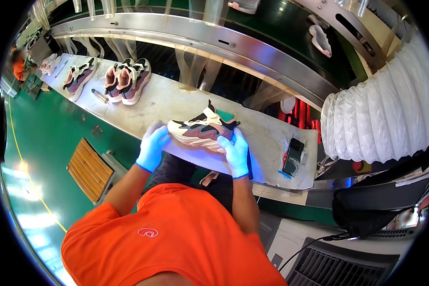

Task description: The person assembles a sneaker by hand, pressing the upper onto the sole and smoothing the seams. They handle the shoe repeatedly, rotating it to inspect and adjust the fit of the components. The person places the finished shoe on a table with other sneakers.

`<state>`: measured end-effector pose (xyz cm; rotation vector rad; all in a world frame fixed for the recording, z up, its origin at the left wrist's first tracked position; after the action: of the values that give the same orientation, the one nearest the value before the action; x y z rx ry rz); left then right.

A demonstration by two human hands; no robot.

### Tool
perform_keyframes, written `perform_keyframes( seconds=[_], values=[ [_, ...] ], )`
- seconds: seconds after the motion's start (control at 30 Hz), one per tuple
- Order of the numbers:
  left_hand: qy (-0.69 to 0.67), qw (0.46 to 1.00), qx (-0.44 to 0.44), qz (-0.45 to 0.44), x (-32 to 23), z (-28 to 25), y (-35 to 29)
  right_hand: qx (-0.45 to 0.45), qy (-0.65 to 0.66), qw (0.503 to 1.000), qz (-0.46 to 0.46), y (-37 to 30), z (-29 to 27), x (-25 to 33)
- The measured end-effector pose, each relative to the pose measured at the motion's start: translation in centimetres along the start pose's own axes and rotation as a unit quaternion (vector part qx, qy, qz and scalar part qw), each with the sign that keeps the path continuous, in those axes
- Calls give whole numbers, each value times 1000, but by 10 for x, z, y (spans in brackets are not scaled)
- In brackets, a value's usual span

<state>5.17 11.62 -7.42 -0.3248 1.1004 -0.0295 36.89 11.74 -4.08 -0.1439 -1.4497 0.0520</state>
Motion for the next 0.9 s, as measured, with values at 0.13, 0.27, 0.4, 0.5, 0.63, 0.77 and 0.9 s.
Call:
perform_keyframes(
  seconds=[0.13, 0.27, 0.4, 0.5, 0.63, 0.77, 0.9],
  values=[
    [-66, 994, 78, -29, 17, 32, 16, 16, 0, 999, -40, -19, -11, -18],
    [4, 988, 148, 43, -30, 57, -19, 52, -77, 996, 17, -71, -13, -43],
    [183, 938, 273, 113, -62, 83, -66, 46, -255, 942, -215, -92, -17, -24],
    [279, 911, 275, 132, -71, 89, -74, 50, -237, 951, -194, -94, -19, -23],
    [345, 855, 287, 258, -78, 98, -70, 53, -223, 958, -174, -95, -24, -30],
    [340, 851, 293, 273, -77, 102, -68, 57, -211, 962, -164, -91, -25, -35],
    [316, 840, 309, 315, -72, 99, -62, 63, -207, 964, -152, -90, -25, -38]
  ],
)
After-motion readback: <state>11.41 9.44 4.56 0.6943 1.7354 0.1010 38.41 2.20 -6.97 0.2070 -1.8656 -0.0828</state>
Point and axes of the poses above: each hand's wrist, its own y-axis towards the middle knuckle, its own z-axis out of the palm, x = y × z, the point moved 7 cm from there along y, towards the middle knuckle, and after that the axes turned 8 degrees about z, right-handed, at the moved point
